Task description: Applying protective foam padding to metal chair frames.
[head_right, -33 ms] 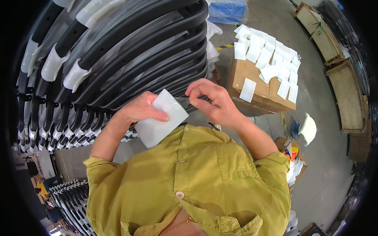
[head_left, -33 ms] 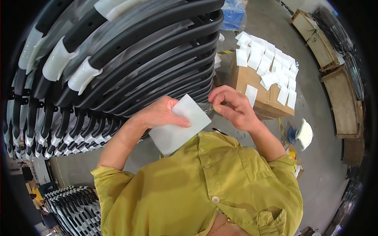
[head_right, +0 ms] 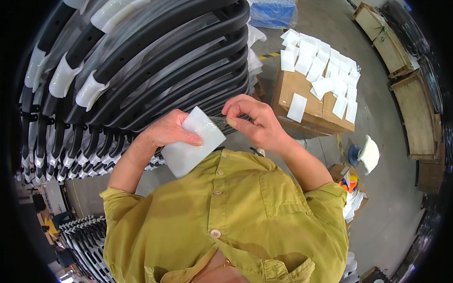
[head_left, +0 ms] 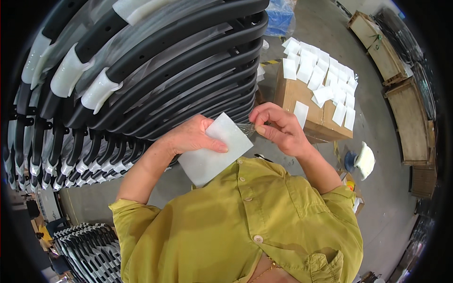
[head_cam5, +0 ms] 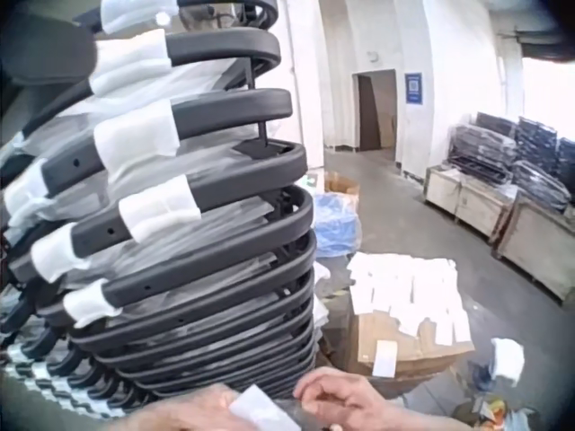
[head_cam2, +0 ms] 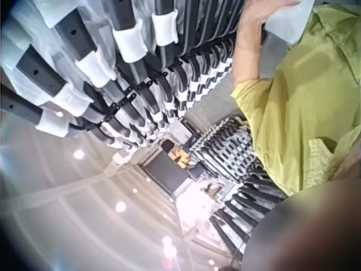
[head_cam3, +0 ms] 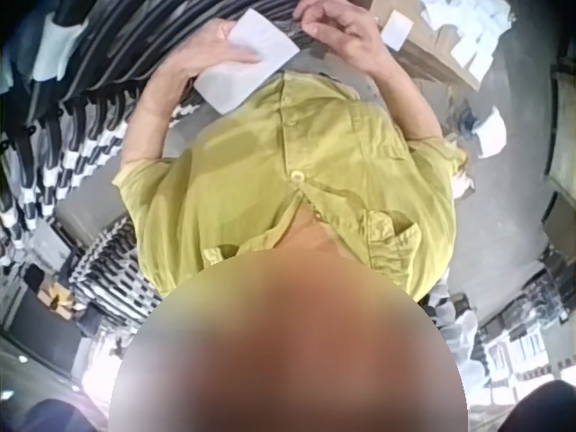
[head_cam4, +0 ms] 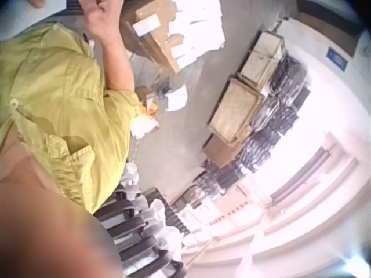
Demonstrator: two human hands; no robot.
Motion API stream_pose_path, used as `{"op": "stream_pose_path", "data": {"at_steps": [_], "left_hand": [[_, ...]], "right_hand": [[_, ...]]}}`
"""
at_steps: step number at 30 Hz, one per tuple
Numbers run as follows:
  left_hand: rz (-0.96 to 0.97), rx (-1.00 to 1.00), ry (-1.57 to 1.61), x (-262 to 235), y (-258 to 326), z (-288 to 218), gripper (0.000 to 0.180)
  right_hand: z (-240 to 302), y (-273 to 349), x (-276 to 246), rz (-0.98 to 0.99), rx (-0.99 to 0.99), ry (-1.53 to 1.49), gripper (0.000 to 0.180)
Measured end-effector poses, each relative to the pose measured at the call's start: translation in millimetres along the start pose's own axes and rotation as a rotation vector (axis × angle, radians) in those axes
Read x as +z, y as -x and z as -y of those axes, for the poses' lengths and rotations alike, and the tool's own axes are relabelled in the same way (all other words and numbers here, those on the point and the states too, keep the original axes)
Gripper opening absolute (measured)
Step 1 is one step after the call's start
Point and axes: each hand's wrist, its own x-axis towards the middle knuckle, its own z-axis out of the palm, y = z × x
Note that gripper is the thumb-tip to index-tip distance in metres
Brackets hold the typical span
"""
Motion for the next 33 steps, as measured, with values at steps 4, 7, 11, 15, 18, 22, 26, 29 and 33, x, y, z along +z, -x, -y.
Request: {"op": "stream_pose_path", "data": {"at_steps": [4, 7, 11, 15, 18, 22, 26, 29, 33], "left_hand": [[0.002, 0.017, -0.008, -3.4, 2.1, 1.8, 0.029], [0.001, 0.02, -0.008, -3.5, 3.7, 0.9, 0.029], [0.0, 0.003, -0.03, -8.0, 4.3, 3.1, 0.03], [0.018, 0.012, -0.039, -11.0, 3.8, 4.4, 0.03], [0.036, 0.024, -0.051, -11.5, 2.0, 3.7, 0.03], [-0.134, 0.143, -0.084, -6.6, -3.7, 9.6, 0.027], [-0.717, 0.699, -1.007, 11.3, -22.5, 11.8, 0.028], [-0.811, 0.74, -1.309, 30.0, -41.6, 16.6, 0.04], [-0.799, 0.708, -1.352, 48.9, -52.2, 20.6, 0.047]], "right_hand": [[0.1, -0.5, 2.6, 0.003, 0.212, -0.225, 0.003], [1.4, 0.5, 0.2, -0.002, 0.251, -0.234, 0.005], [-0.2, 2.1, -13.7, -0.018, 0.193, -0.301, 0.007], [1.1, 0.2, -20.9, -0.163, 0.229, -0.369, 0.01], [0.6, -0.1, -23.3, -0.188, 0.24, -0.333, 0.011], [-2.1, 7.4, -28.1, -0.193, 0.262, -0.291, 0.011], [-7.7, 16.2, 4.3, -0.048, 0.443, -0.287, 0.027], [-9.5, 2.5, 36.0, -0.15, 0.319, -0.456, 0.046], [-26.7, -11.8, 41.8, -0.4, 0.329, -0.604, 0.038]]}}
